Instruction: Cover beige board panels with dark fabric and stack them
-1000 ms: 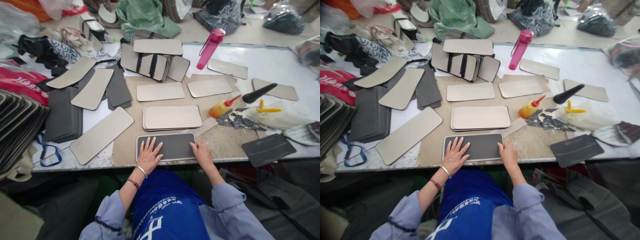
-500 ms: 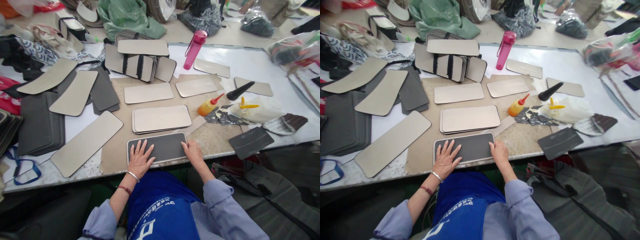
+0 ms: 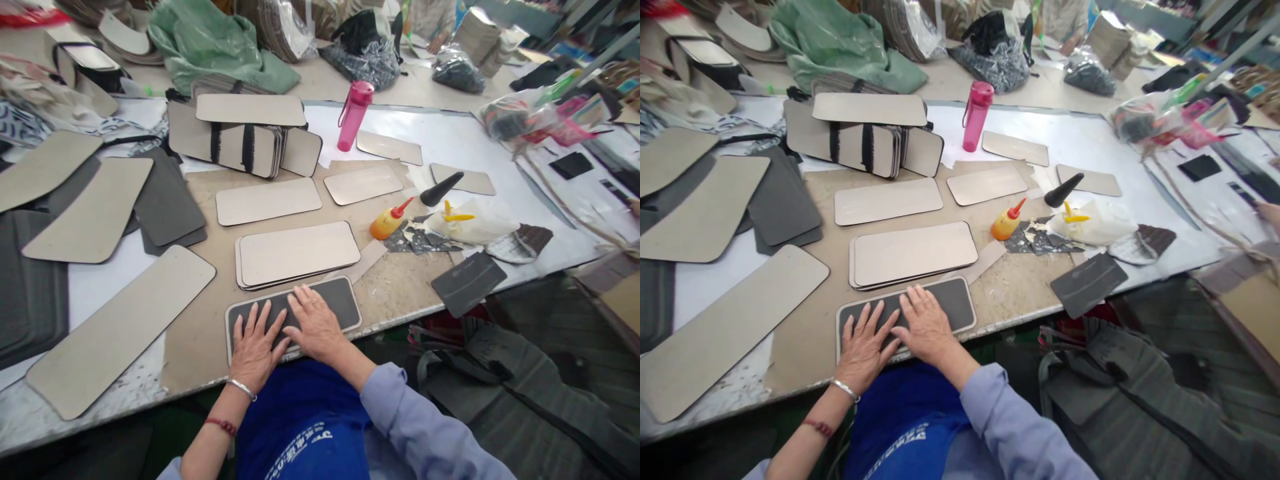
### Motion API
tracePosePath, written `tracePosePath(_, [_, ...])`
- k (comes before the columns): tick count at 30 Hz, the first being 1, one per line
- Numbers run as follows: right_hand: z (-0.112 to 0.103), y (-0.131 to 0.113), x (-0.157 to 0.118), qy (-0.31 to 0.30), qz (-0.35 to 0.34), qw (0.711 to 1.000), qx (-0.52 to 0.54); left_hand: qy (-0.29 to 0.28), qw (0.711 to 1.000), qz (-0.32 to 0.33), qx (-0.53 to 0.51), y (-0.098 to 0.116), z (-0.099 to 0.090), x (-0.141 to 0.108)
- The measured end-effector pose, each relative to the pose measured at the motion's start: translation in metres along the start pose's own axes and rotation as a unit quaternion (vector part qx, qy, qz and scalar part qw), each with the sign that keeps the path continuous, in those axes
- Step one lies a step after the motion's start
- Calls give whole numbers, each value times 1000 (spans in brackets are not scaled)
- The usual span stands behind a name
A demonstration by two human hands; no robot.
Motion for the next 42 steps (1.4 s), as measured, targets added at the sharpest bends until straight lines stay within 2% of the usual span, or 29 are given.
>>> tracePosePath(2, [22,-10,2,-39,-47,998,17,-3,1000,5,-2,1,1,0])
tracePosePath(4, [29,-2,0,-61,-55,996,19,-6,1000,1,-7,0,1,0])
tracePosePath(9, [5,48,-12,-60,7,998,-14,-9,1000,-9,-9,-2,-1,0])
tracePosePath(12, [-6,66,-15,-55,33,998,-29,-16,1000,-9,-2,-3,-2,0])
tracePosePath(16, [-10,68,-15,-48,46,997,-36,-9,1000,-6,2,2,-11,2])
tracePosePath(20, [-9,64,-14,-58,47,997,-31,18,1000,-17,-12,12,-21,15])
tracePosePath(24, [-10,66,-14,-53,47,997,-32,21,998,53,-22,29,-13,27])
tracePosePath(27, [-12,66,-15,-42,43,997,-39,-3,999,49,0,17,1,23])
tracePosePath(30, [-11,65,-14,-41,28,997,-53,-12,999,-18,39,-9,6,11])
tracePosePath(32, [-9,65,-14,-43,19,997,-62,-11,998,-45,49,-20,6,4])
tracePosePath(42, [-3,69,-12,-75,38,995,-47,-50,997,-57,-5,-22,10,4])
Point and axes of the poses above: each hand's wrist, its own x-axis towards the middle knuckle, its own z-axis out of the palm, y = z × x, the point moved 10 cm from there along x, towards the middle knuckle, and after that the axes turned 15 degrees about x, right-handed, at the moved point
